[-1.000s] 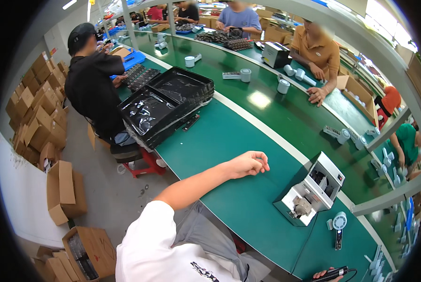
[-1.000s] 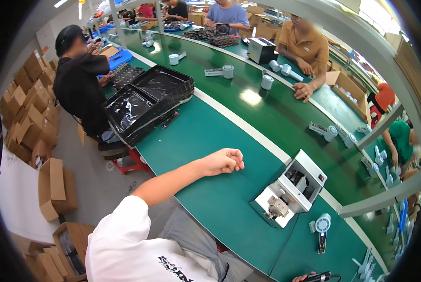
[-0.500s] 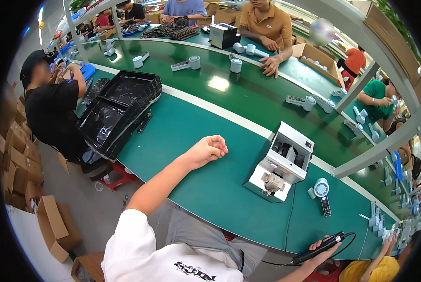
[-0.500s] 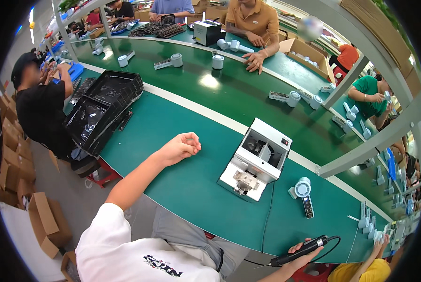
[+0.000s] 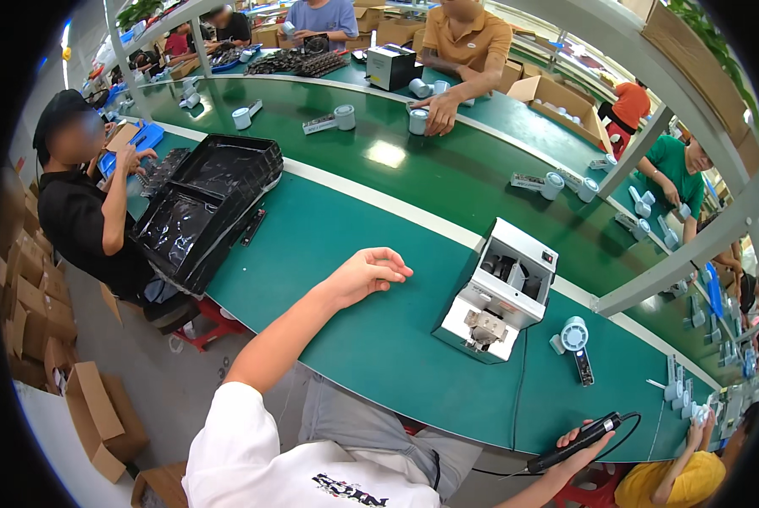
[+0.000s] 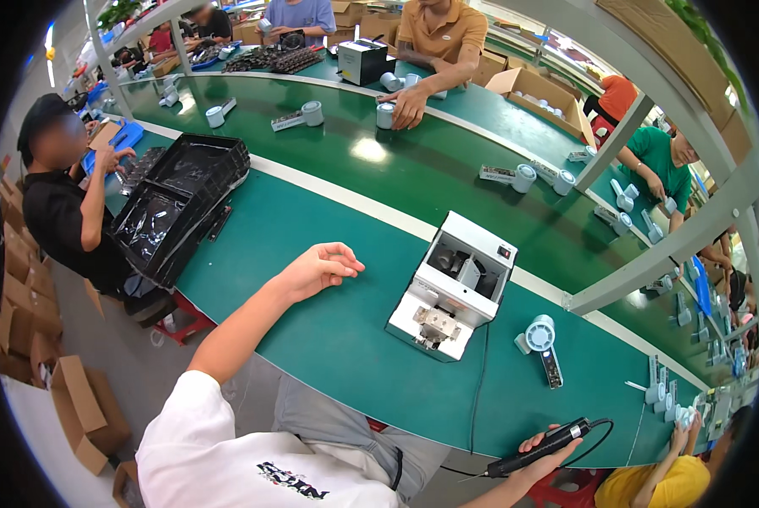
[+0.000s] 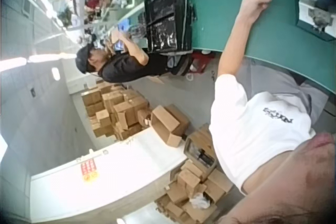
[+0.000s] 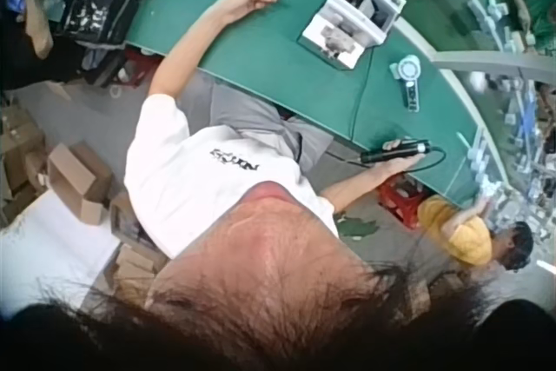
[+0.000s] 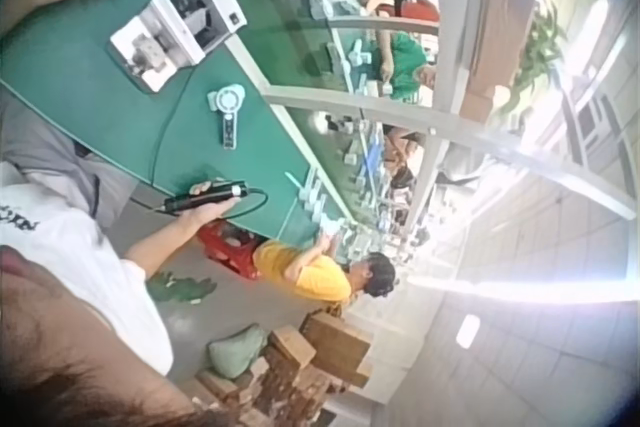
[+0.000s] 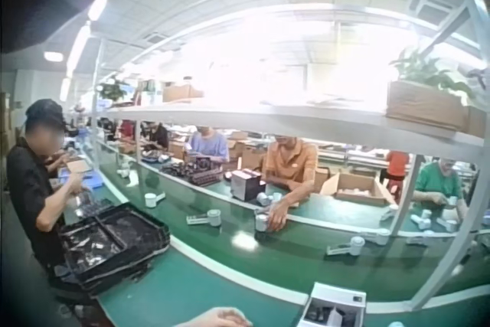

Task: Assembling small handheld fan components by soldering wires and fitting parts together on an electronics assembly line.

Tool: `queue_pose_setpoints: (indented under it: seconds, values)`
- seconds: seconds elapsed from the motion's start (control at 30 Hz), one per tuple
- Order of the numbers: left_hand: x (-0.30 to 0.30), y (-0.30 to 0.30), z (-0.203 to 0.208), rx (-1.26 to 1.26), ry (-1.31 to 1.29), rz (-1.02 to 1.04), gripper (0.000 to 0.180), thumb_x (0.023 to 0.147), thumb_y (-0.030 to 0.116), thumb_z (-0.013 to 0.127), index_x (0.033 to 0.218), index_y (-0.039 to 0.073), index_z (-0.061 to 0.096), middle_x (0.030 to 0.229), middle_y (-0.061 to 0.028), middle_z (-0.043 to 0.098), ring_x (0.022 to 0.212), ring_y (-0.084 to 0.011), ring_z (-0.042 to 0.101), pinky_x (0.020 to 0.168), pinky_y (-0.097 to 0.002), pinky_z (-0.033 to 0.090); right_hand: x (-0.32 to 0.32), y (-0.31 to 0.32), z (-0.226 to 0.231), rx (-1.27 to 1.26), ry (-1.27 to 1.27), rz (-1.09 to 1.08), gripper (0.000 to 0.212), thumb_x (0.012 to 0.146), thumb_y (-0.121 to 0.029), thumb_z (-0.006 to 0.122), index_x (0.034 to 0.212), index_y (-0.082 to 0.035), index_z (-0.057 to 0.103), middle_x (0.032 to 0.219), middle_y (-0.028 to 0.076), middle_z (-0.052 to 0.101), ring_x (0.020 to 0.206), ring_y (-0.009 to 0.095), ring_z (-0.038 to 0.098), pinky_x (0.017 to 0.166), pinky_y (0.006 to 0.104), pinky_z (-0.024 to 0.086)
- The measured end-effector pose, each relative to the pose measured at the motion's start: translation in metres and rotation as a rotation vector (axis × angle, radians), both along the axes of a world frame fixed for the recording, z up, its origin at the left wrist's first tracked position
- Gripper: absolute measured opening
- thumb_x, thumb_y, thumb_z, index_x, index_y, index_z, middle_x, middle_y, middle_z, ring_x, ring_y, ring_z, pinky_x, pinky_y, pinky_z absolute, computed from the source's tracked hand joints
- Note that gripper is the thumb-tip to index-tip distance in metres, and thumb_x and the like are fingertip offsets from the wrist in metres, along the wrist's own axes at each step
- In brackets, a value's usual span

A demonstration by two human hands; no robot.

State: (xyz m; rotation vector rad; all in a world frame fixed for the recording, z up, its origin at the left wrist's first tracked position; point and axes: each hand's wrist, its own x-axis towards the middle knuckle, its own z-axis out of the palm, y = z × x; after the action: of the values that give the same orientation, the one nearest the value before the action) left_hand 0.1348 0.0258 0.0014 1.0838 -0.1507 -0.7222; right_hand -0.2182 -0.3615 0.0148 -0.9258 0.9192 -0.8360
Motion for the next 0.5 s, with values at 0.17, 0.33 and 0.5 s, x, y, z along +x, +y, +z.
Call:
queue_pose_setpoints:
  seconds: [0.17, 0.33, 0.5]
  values:
    - [0.0001, -0.0015, -0.0012, -0.006, -0.030, -0.014, 0.023, 0.083, -0.009, 0.061, 0.100, 0.005, 0.063, 0.108, -0.0125, 0.070, 0.088, -0.0112, 0.065, 0.069, -0.0196, 0.049, 0.0000, -0.0026, -0.0052, 0.005, -0.014, 0.013, 0.066, 0.094, -0.074, 0.034, 0.096, -0.010, 0.051, 0.054, 0.001, 0.043, 0.040, 0.011, 0.040, 0.036, 0.0227, 0.032]
    - [0.0011, -0.0007, -0.0014, 0.012, -0.014, -0.012, 0.024, 0.085, -0.009, 0.055, 0.104, 0.004, 0.062, 0.108, -0.0133, 0.070, 0.087, -0.0110, 0.064, 0.067, -0.0193, 0.048, 0.0016, 0.0006, -0.0020, 0.015, -0.014, 0.013, 0.066, 0.094, -0.074, 0.034, 0.095, -0.010, 0.051, 0.054, 0.001, 0.043, 0.040, 0.010, 0.039, 0.037, 0.0226, 0.032]
    - [-0.0011, -0.0014, 0.0038, 0.056, -0.030, -0.007, 0.028, 0.082, -0.011, 0.051, 0.105, 0.003, 0.061, 0.104, -0.0122, 0.069, 0.084, -0.0101, 0.062, 0.058, -0.0178, 0.044, -0.0007, -0.0020, -0.0045, 0.014, -0.027, 0.016, 0.066, 0.094, -0.074, 0.035, 0.095, -0.010, 0.051, 0.054, 0.001, 0.043, 0.040, 0.010, 0.039, 0.037, 0.0228, 0.032]
